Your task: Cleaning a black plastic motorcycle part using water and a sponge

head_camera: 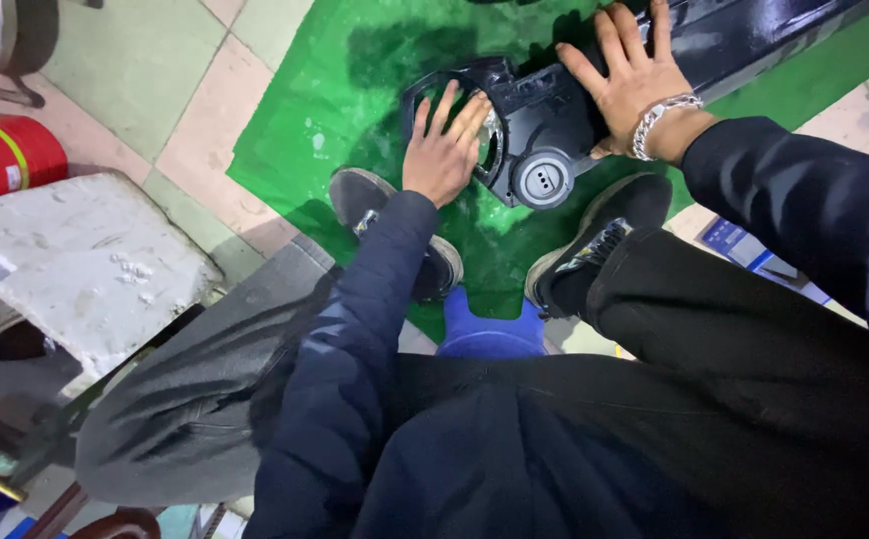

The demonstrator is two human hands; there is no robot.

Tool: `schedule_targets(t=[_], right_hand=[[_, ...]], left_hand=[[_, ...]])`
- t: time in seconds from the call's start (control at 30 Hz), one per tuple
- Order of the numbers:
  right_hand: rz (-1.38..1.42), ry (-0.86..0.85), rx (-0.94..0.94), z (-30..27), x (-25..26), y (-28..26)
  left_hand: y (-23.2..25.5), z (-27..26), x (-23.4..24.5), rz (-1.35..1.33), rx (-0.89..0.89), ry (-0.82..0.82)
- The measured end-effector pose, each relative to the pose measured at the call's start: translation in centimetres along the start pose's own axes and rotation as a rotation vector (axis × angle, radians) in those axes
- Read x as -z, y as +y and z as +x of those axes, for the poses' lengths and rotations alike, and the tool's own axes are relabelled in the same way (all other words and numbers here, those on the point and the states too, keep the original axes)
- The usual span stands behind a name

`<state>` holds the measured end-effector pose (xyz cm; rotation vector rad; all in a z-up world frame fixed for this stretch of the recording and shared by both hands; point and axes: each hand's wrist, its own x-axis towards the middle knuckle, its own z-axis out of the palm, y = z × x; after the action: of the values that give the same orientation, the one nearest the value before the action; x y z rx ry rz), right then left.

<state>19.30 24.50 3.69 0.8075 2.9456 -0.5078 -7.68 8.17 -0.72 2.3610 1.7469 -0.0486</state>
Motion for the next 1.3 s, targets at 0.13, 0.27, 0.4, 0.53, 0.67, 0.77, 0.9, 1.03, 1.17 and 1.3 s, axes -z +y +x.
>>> schedule_targets(t=[0.13, 0.27, 0.4, 0.53, 0.67, 0.77, 0.9, 1.03, 1.17, 1.3], right_hand=[[-0.005, 0.004, 0.0, 0.0, -0.3, 0.0], [0.024, -0.022, -0.005, 0.3, 0.6, -0.3], [-0.076, -0.068, -0.046, 0.3, -0.4, -0.2], [-0.161, -0.098, -0.062, 0.2, -0.8, 0.1], [-0.148, -0.058, -0.031, 0.3, -0.7, 0.1], [-0.107, -0.083, -0.065, 0.2, -1.0, 0.3], [-0.116, -0.074, -0.034, 0.2, -0.9, 0.4], [-0.223, -0.063, -0.017, 0.1, -0.6, 0.4], [-0.347, -0.111, -0.039, 0.6, 0.4, -0.1], [-0.276, -0.167, -0.066, 0.7, 0.5, -0.3]], left_hand=[[1.6, 1.3, -0.5, -0.042, 0.446, -0.143], [5.1, 2.1, -1.3, -0.035, 0.49, -0.082], [6.0, -0.8, -1.1, 0.0, 0.264, 0.011], [4.6, -3.9, -0.4, -0.07, -0.028, 0.051], [3.8, -6.8, -2.9, 0.026, -0.16, 0.084], [4.2, -7.9, -3.1, 0.159, -0.195, 0.044], [4.2, -9.6, -4.6, 0.286, -0.037, -0.012], [6.8, -9.1, -6.4, 0.224, 0.225, -0.192], [7.5, -8.2, -3.3, -0.034, 0.225, -0.119], [7.5, -8.7, -2.7, -0.013, 0.3, -0.211]])
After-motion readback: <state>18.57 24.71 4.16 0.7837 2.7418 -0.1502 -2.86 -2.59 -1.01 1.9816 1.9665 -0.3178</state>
